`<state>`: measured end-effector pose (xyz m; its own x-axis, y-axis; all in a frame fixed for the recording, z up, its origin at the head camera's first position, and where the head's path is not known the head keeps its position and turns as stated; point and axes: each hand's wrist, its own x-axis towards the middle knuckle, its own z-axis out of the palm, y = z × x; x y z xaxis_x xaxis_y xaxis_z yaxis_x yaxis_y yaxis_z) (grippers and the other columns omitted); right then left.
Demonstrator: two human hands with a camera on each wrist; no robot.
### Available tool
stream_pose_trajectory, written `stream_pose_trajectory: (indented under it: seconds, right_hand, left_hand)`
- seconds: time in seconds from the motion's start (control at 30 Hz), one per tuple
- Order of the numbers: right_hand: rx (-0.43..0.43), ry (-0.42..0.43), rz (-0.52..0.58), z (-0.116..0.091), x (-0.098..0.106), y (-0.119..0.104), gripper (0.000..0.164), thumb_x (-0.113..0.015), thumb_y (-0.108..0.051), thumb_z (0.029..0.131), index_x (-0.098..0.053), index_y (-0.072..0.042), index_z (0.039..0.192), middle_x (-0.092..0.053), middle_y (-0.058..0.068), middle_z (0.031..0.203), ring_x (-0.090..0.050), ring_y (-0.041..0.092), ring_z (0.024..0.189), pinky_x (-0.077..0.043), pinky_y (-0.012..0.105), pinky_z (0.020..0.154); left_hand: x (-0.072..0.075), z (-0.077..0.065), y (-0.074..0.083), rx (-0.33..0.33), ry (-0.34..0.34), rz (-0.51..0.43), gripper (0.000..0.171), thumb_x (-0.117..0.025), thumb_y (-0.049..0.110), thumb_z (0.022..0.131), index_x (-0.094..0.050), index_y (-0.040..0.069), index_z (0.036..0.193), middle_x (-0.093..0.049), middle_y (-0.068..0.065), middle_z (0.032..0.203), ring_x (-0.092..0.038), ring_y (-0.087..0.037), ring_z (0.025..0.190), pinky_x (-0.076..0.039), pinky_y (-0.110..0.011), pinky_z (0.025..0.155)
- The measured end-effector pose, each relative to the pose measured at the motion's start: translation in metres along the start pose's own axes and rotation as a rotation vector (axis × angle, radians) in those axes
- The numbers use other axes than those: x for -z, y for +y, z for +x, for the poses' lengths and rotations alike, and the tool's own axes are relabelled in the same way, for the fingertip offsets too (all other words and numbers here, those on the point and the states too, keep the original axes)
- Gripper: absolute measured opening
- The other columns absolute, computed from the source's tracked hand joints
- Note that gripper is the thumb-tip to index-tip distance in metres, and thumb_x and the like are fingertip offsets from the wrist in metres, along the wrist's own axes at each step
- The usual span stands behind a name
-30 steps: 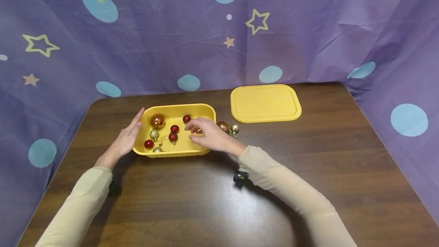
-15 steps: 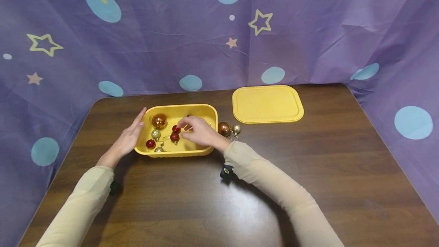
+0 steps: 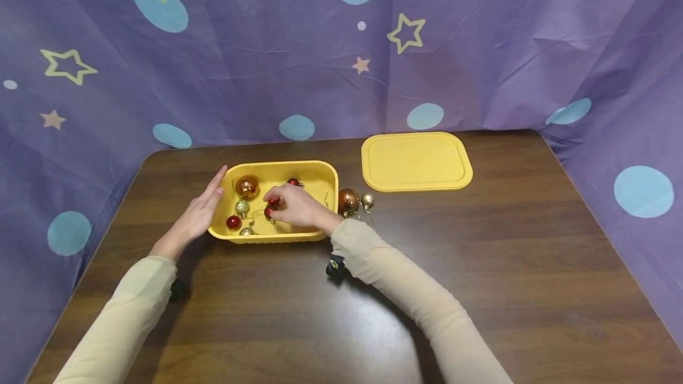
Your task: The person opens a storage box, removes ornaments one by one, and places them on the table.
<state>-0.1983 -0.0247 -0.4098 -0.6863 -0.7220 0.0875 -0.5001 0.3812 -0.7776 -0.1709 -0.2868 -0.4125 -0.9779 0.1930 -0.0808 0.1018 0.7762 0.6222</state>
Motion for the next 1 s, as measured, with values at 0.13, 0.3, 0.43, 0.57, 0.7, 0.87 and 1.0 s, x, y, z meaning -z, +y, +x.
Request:
stream_pose_trajectory:
  seconds: [0.13,0.3,0.43,0.57,0.7,0.87,1.0]
  right_hand:
    - [-0.002,0.011,-0.062,0.0033,-0.0026,0.0017,0.034,-0.070,-0.004,0.086,-0.063,0.001,0.119,-0.062,0.013,0.116,-0.061,0.024,0.100,-0.045,0.028,0.091]
    - [-0.046,-0.046,-0.114,0.0044,-0.0066,0.0022,0.034,-0.072,-0.007,0.086,-0.066,-0.004,0.119,-0.063,0.009,0.112,-0.058,0.019,0.098,-0.045,0.027,0.089]
    - [-0.048,-0.089,-0.125,0.0043,-0.0093,0.0014,0.026,-0.071,-0.007,0.086,-0.069,-0.006,0.112,-0.063,0.006,0.105,-0.059,0.017,0.095,-0.046,0.025,0.086]
    - [-0.038,-0.107,-0.077,0.0042,-0.0106,0.0018,0.018,-0.071,-0.003,0.086,-0.068,-0.005,0.103,-0.067,0.004,0.100,-0.062,0.015,0.093,-0.046,0.023,0.086]
    - [-0.050,-0.124,-0.020,0.0035,-0.0099,0.0023,0.018,-0.070,0.000,0.086,-0.066,-0.004,0.102,-0.069,0.004,0.097,-0.063,0.015,0.091,-0.047,0.021,0.084]
    - [-0.044,-0.096,0.054,0.0029,-0.0062,0.0029,0.018,-0.068,0.000,0.087,-0.066,-0.002,0.105,-0.068,0.006,0.099,-0.063,0.015,0.092,-0.048,0.020,0.083]
    - [-0.021,-0.064,0.148,0.0013,-0.0039,0.0022,0.019,-0.068,0.000,0.088,-0.065,0.000,0.107,-0.067,0.009,0.106,-0.063,0.019,0.096,-0.048,0.019,0.085]
  left_hand:
    - [0.0003,0.0002,-0.0002,0.001,0.001,-0.002,0.053,-0.015,0.039,0.107,0.004,0.032,0.156,-0.011,-0.017,0.158,-0.022,-0.060,0.130,-0.015,-0.066,0.107]
    - [0.0002,-0.0028,-0.0003,0.015,-0.010,-0.010,0.053,-0.015,0.040,0.106,0.005,0.035,0.155,-0.010,-0.017,0.158,-0.021,-0.060,0.130,-0.015,-0.067,0.106]
    - [0.0001,-0.0054,-0.0012,0.021,-0.008,-0.014,0.053,-0.014,0.040,0.106,0.005,0.035,0.155,-0.011,-0.018,0.157,-0.021,-0.061,0.129,-0.015,-0.068,0.106]
    - [-0.0002,-0.0053,-0.0020,0.015,-0.004,-0.019,0.053,-0.014,0.040,0.106,0.004,0.035,0.155,-0.011,-0.019,0.157,-0.021,-0.061,0.130,-0.014,-0.068,0.106]
    - [-0.0007,-0.0038,-0.0013,0.014,-0.008,-0.021,0.052,-0.015,0.041,0.106,0.005,0.037,0.155,-0.011,-0.018,0.157,-0.021,-0.061,0.130,-0.015,-0.068,0.105]
    - [-0.0001,-0.0012,-0.0001,0.006,-0.007,-0.019,0.053,-0.014,0.041,0.106,0.004,0.035,0.155,-0.011,-0.019,0.157,-0.021,-0.062,0.129,-0.015,-0.069,0.105]
    - [0.0000,-0.0006,0.0001,0.011,-0.009,-0.022,0.053,-0.013,0.042,0.106,0.004,0.033,0.156,-0.012,-0.022,0.156,-0.022,-0.063,0.127,-0.016,-0.069,0.104]
